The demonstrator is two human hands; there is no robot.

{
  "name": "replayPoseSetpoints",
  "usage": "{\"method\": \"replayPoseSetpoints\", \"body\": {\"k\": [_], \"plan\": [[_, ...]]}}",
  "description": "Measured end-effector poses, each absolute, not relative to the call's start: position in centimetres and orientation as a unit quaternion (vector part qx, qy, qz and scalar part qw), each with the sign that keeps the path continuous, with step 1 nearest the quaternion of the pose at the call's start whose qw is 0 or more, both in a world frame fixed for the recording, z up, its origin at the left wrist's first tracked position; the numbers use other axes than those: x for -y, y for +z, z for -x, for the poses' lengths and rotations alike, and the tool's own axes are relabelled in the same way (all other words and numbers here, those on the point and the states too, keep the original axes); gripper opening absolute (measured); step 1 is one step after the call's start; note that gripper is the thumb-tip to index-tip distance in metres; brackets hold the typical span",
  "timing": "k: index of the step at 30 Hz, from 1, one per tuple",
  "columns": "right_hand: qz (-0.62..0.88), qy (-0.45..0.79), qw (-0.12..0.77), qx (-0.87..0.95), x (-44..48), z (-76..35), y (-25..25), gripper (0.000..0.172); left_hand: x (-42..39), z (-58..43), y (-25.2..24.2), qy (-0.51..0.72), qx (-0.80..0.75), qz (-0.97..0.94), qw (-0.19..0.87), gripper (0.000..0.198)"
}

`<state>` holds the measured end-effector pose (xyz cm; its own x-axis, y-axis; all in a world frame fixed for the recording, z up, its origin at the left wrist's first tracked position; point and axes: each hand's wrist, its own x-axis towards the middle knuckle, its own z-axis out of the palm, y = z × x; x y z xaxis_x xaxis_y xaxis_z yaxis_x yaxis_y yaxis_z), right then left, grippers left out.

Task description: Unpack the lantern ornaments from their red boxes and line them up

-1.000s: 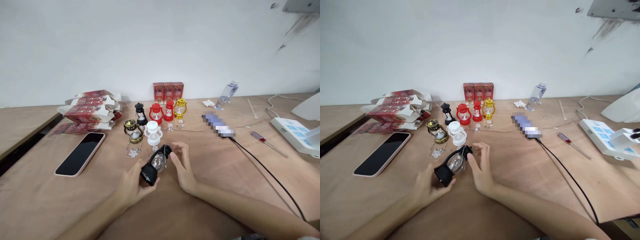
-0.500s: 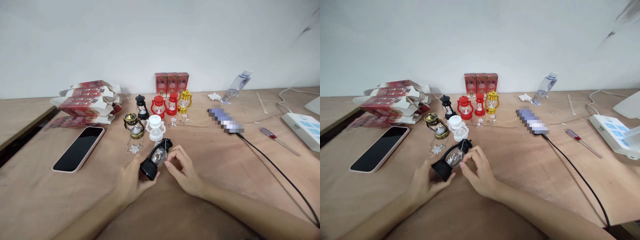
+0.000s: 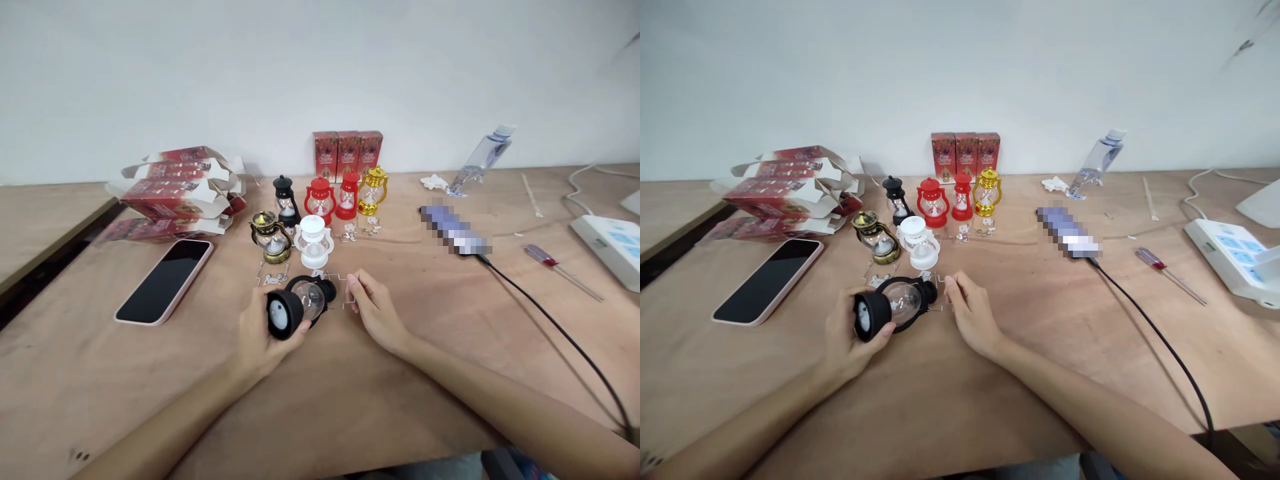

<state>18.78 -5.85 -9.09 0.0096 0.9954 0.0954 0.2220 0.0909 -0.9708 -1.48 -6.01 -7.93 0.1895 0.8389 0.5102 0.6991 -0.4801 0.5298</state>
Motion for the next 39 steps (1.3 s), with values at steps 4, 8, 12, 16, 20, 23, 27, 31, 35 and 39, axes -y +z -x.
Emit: {"method": "replayPoseSetpoints", "body": {"k": [4,8,12,16,20,23,27,31,35,39], "plan": [[0.53,0.367,0.464,0.607,6.5,-18.9,-8.6,0.04,6.5,0.8,-8.0,0.356,-0.509,-0.78,0.075,0.04],[0.459,0.377,0.513,0.62,7.0,-18.9,-8.5,0.039,6.8,0.4,-8.2,0.335,-0.505,-0.794,0.052,0.038],[0.444,0.481,0.607,0.45,6.2,-19.0,-8.9,0.039,6.7,0.7,-8.0,0.35,-0.498,-0.789,0.081,0.036],[0.456,0.524,0.632,0.343,4.8,-19.5,-9.3,0.043,6.3,1.4,-8.4,0.378,-0.489,-0.771,0.15,0.031],[0.468,0.522,0.555,0.447,4.7,-19.7,-9.2,0.039,6.0,2.1,-9.6,0.44,-0.488,-0.728,0.195,0.034],[0.477,0.475,0.469,0.572,5.2,-19.6,-8.9,0.029,6.0,2.1,-9.9,0.465,-0.461,-0.721,0.225,0.034],[0.444,0.464,0.431,0.634,5.6,-19.4,-8.6,0.011,6.3,1.4,-9.1,0.443,-0.436,-0.748,0.232,0.029],[0.421,0.478,0.437,0.635,5.5,-19.5,-8.7,0.008,6.5,1.0,-8.1,0.408,-0.434,-0.769,0.232,0.032],[0.434,0.468,0.444,0.629,5.5,-19.6,-8.6,0.009,6.5,1.0,-7.8,0.389,-0.444,-0.774,0.23,0.034],[0.462,0.453,0.457,0.61,5.6,-19.7,-8.3,0.015,6.4,1.2,-8.2,0.4,-0.437,-0.782,0.195,0.033]]}}
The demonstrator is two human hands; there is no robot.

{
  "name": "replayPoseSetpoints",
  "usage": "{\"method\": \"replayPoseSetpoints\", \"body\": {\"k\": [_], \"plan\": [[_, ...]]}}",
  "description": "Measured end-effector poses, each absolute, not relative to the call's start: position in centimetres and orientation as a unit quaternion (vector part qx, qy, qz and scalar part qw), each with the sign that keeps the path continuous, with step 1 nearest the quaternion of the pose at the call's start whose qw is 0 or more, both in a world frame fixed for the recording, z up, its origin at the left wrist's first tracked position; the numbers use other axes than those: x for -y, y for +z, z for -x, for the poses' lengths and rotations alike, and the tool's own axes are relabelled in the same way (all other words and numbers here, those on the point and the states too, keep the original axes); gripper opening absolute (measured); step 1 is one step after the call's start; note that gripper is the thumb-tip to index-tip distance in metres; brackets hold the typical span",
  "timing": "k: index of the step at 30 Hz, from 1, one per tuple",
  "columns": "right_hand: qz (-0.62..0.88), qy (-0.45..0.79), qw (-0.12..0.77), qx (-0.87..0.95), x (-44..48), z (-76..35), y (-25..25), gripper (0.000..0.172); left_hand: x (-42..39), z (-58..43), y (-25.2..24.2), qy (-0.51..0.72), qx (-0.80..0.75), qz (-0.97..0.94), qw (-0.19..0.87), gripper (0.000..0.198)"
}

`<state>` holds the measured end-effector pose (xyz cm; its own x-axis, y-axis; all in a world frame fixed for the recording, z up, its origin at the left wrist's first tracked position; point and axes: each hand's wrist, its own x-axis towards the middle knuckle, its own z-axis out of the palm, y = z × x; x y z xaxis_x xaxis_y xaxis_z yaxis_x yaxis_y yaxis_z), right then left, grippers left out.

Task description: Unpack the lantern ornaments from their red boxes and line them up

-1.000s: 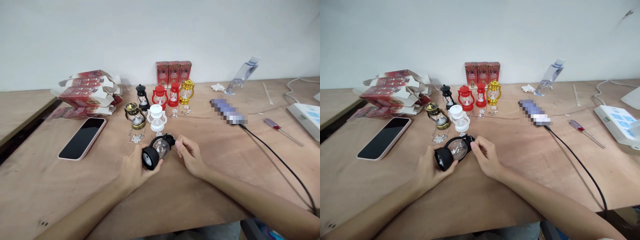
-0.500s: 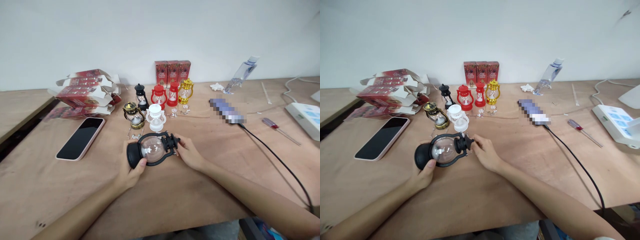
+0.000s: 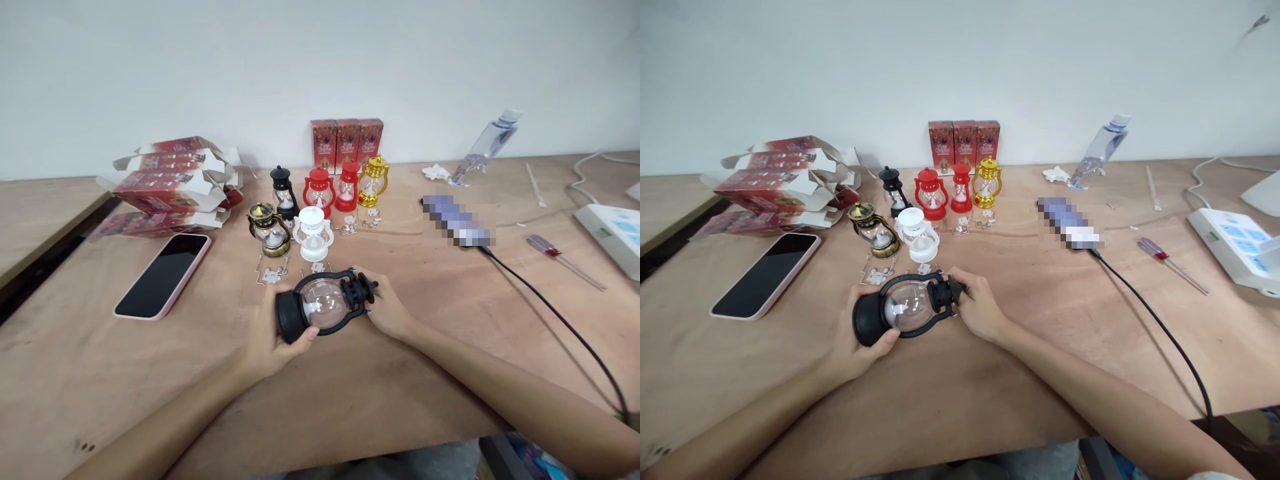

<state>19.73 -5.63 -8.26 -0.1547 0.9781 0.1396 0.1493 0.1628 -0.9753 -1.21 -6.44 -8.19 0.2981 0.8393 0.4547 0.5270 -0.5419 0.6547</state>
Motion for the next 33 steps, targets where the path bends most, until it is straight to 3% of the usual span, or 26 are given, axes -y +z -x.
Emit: {"method": "replayPoseSetpoints", "body": {"k": [11,20,27,33], "plan": [[0.49,0.282,0.485,0.667,5.4,-20.5,-8.5,0.024,6.1,1.1,-8.3,0.324,-0.465,-0.803,0.186,0.033],[0.428,0.493,0.45,0.609,4.9,-20.2,-9.4,0.009,6.2,1.2,-8.4,0.377,-0.444,-0.807,0.096,0.037],[0.394,0.59,0.525,0.469,4.7,-19.9,-9.1,0.036,6.2,1.4,-8.6,0.426,-0.415,-0.802,0.055,0.039],[0.38,0.646,0.491,0.444,4.6,-20.3,-9.2,0.037,6.4,1.2,-8.2,0.436,-0.371,-0.816,0.074,0.037]]}}
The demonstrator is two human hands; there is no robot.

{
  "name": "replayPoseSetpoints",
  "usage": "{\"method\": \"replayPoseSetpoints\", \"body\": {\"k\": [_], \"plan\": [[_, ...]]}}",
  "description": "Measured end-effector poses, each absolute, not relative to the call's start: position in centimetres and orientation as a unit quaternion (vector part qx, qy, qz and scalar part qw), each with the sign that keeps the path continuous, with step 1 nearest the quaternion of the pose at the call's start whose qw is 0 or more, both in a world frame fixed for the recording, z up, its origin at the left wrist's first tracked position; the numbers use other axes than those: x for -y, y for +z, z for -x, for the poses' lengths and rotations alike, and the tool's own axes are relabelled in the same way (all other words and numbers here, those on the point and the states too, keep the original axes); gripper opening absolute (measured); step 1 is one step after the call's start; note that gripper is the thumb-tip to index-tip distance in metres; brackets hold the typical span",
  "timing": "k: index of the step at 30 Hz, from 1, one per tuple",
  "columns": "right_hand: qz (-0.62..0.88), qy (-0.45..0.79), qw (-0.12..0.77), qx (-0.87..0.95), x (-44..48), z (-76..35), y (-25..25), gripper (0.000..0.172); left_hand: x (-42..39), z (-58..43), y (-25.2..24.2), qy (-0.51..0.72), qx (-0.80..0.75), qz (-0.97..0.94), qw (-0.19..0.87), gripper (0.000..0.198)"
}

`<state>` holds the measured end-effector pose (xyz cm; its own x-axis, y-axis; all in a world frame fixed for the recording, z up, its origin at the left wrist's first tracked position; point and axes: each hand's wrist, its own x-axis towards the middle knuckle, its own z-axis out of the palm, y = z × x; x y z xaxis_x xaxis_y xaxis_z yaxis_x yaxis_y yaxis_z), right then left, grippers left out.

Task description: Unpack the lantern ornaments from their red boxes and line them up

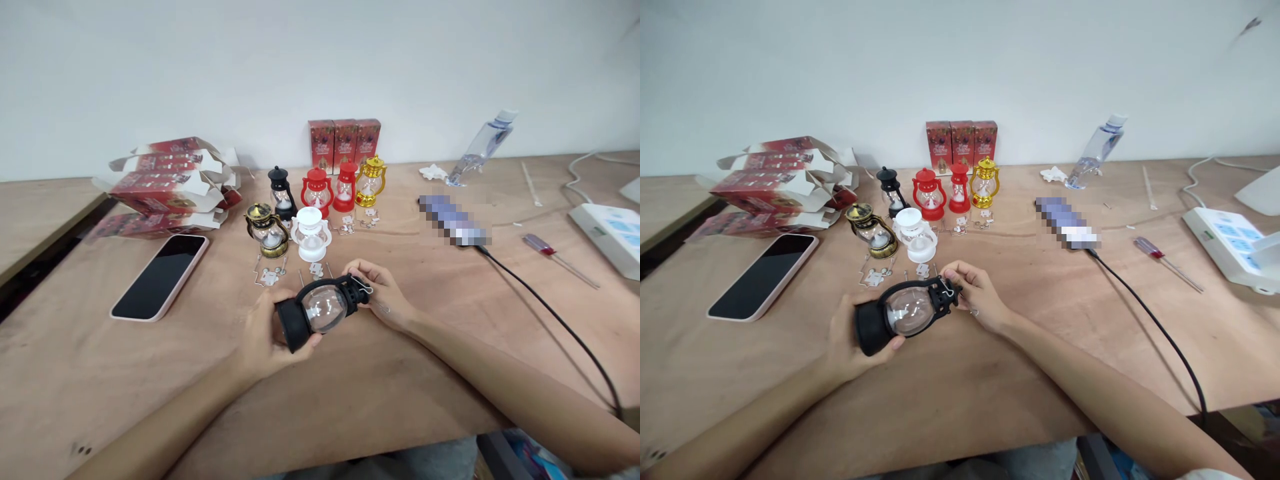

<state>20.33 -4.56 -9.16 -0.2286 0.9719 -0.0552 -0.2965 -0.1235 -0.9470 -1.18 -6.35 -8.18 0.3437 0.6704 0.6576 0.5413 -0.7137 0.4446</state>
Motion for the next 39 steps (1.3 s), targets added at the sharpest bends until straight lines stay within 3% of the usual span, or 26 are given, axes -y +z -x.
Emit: {"method": "replayPoseSetpoints", "body": {"k": [4,8,16,19,22,25,29,32,39], "plan": [[0.376,0.675,0.511,0.377,4.4,-20.4,-8.9,0.033,6.1,1.2,-8.0,0.432,-0.329,-0.835,0.088,0.037],[0.37,0.659,0.586,0.292,3.7,-20.6,-8.8,0.033,6.2,1.1,-8.2,0.446,-0.241,-0.852,0.131,0.038],[0.474,0.426,0.68,0.362,1.9,-22.9,-9.9,0.024,6.2,1.0,-8.0,0.475,-0.202,-0.837,0.184,0.042],[0.522,0.298,0.623,0.501,2.2,-23.5,-9.9,0.016,6.6,1.1,-7.4,0.511,-0.208,-0.824,0.131,0.046],[0.524,0.163,0.496,0.673,2.8,-23.5,-9.6,0.014,7.0,1.3,-6.9,0.518,-0.276,-0.808,0.046,0.047],[0.501,0.037,0.392,0.771,3.3,-23.2,-9.6,0.014,6.8,1.8,-6.8,0.513,-0.303,-0.802,0.028,0.046],[0.495,-0.014,0.308,0.812,3.5,-22.9,-9.8,0.01,6.2,2.1,-6.9,0.465,-0.297,-0.834,0.025,0.042],[0.482,-0.022,0.32,0.815,3.5,-22.9,-9.6,0.009,5.9,2.0,-7.1,0.435,-0.307,-0.846,0.029,0.042],[0.364,-0.048,0.484,0.795,5.8,-21.4,-8.7,0.012,6.2,1.7,-7.5,0.415,-0.337,-0.845,0.014,0.048]]}}
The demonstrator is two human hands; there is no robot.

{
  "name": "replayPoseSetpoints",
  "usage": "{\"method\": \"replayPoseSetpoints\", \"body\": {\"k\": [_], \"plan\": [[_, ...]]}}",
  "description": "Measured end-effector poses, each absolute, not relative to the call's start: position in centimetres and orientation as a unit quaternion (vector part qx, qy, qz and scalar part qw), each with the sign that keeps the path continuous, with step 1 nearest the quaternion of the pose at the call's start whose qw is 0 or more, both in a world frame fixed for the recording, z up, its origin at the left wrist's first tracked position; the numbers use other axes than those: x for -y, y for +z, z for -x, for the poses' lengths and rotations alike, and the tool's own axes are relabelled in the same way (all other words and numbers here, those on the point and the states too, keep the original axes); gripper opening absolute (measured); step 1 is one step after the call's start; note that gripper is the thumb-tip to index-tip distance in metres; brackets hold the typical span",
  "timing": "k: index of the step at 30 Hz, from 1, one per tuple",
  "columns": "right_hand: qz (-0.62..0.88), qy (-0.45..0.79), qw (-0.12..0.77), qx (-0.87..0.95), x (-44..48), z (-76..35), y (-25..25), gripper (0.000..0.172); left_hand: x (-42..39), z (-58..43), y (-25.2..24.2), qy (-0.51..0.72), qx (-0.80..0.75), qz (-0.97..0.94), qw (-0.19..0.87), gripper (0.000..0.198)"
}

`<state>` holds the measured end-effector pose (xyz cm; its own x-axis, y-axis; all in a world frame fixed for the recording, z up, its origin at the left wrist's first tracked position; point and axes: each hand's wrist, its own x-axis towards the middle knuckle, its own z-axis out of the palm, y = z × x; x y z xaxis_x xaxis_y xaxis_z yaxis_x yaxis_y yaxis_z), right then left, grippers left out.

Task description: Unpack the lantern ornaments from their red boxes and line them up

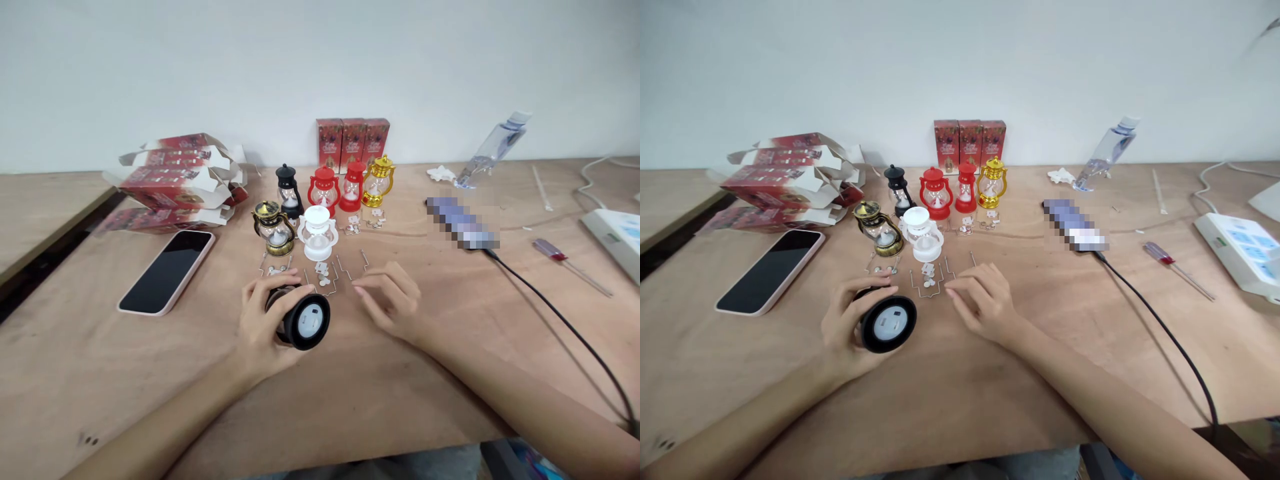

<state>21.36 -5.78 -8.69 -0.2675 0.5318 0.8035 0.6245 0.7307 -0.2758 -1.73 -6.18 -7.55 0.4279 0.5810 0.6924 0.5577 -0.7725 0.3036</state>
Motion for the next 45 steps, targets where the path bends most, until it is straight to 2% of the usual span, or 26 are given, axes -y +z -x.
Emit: {"method": "replayPoseSetpoints", "body": {"k": [8,15,18,22,26,29,32,39,45], "plan": [[0.279,-0.056,0.471,0.835,7.4,-19.3,-8.9,0.014,6.1,1.5,-8.3,0.354,-0.32,-0.878,-0.045,0.045],[0.231,-0.055,0.397,0.887,6.9,-19.3,-9.0,0.024,6.1,1.2,-8.6,0.349,-0.308,-0.884,-0.038,0.043],[0.239,-0.007,0.416,0.877,6.9,-19.2,-9.2,0.022,6.0,1.2,-8.5,0.354,-0.317,-0.88,-0.027,0.043],[0.338,0.034,0.492,0.801,6.3,-19.9,-9.4,0.014,5.8,1.5,-8.2,0.355,-0.356,-0.864,-0.019,0.044],[0.502,-0.007,0.423,0.755,4.8,-21.3,-9.8,0.013,5.8,1.6,-8.1,0.355,-0.374,-0.857,-0.018,0.044],[0.535,-0.007,0.377,0.756,4.1,-21.8,-10.1,0.014,5.8,1.5,-8.1,0.356,-0.368,-0.859,-0.02,0.045],[0.5,-0.006,0.387,0.775,4.5,-21.5,-10.0,0.012,5.8,1.4,-8.2,0.361,-0.366,-0.857,-0.02,0.044],[0.346,0.027,0.484,0.803,7.7,-18.8,-8.5,0.007,6.0,1.3,-8.1,0.349,-0.345,-0.871,-0.032,0.04],[0.322,-0.013,0.476,0.818,8.2,-18.4,-8.6,0.012,6.2,0.9,-7.7,0.335,-0.311,-0.887,-0.065,0.038]]}}
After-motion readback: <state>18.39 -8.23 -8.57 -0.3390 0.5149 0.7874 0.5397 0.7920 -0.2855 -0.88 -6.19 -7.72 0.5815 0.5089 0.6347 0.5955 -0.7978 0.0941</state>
